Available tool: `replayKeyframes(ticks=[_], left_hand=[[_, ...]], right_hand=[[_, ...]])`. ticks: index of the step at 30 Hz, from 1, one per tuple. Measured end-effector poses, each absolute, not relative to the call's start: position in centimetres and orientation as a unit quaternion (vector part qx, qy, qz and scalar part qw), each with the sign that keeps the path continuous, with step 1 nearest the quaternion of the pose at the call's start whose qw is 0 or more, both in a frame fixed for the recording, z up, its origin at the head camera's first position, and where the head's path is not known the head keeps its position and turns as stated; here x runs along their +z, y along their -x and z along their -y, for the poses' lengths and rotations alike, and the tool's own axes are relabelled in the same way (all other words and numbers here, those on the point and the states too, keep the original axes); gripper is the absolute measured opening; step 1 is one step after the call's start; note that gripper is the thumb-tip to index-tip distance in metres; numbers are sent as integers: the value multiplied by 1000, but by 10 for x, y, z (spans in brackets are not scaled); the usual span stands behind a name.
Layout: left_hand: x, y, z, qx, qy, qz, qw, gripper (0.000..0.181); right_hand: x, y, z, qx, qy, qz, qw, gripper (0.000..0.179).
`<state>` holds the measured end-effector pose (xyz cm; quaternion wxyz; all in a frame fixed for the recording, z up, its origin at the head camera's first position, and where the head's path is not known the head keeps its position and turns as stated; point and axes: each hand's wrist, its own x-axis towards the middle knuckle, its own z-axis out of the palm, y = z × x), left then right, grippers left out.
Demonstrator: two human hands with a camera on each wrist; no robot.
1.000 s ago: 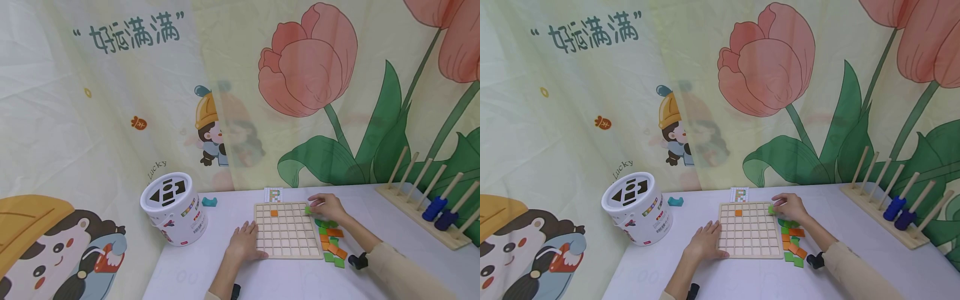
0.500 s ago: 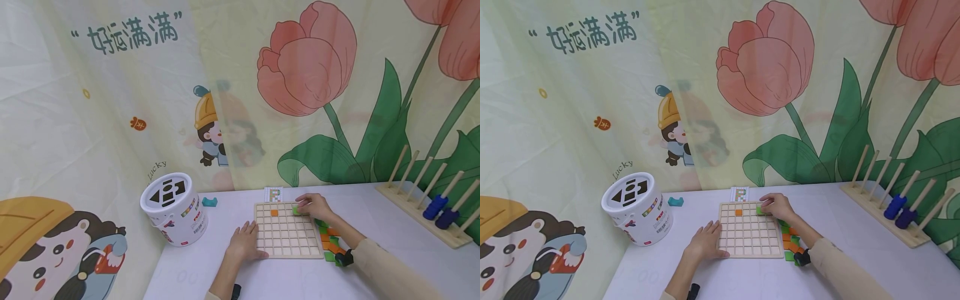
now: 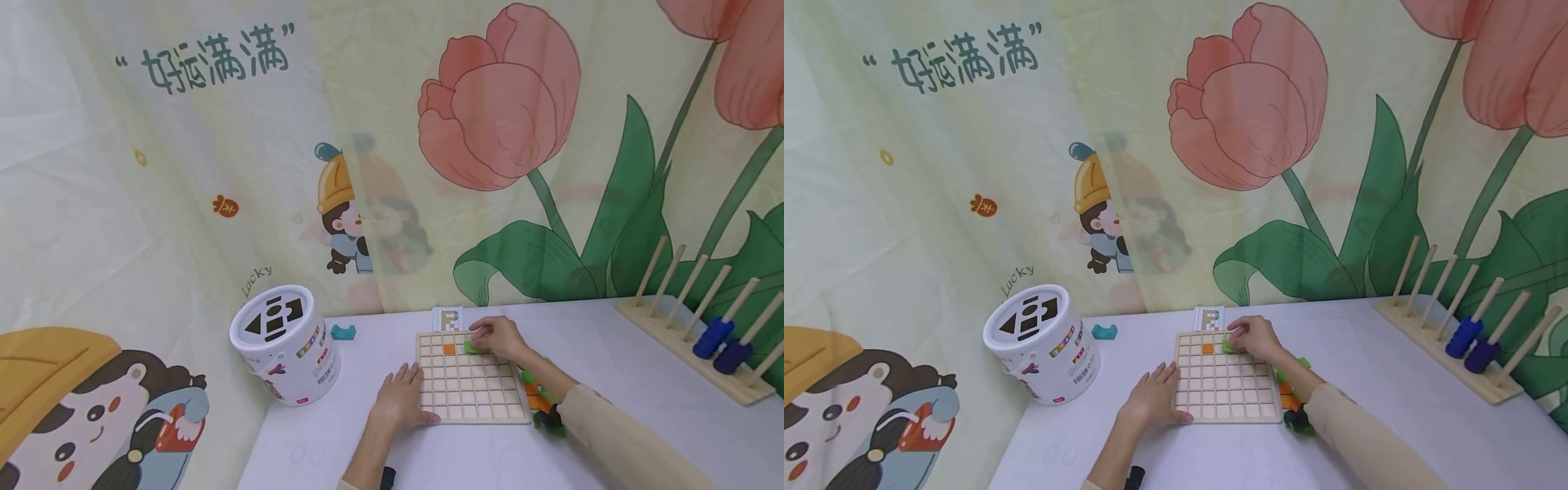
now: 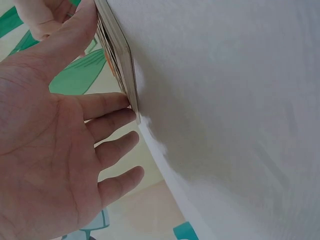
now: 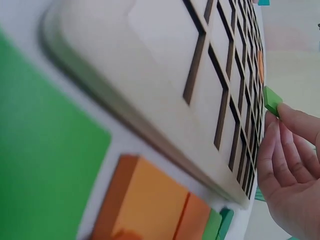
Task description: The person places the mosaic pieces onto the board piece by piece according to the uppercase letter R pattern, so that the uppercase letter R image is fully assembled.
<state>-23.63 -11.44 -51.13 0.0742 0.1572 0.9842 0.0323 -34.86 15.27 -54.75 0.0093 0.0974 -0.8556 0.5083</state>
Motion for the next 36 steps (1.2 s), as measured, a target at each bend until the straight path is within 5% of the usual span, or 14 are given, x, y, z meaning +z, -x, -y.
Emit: replayKeyframes(ticks=[17, 36], left_hand=[[-511, 238, 113, 30, -154, -984, 79, 103], [-513, 236, 113, 36, -150, -985, 72, 103]], right_hand=[[-554, 356, -131, 459, -83, 884, 18, 14], [-528, 337, -154, 462, -98, 879, 64, 26]])
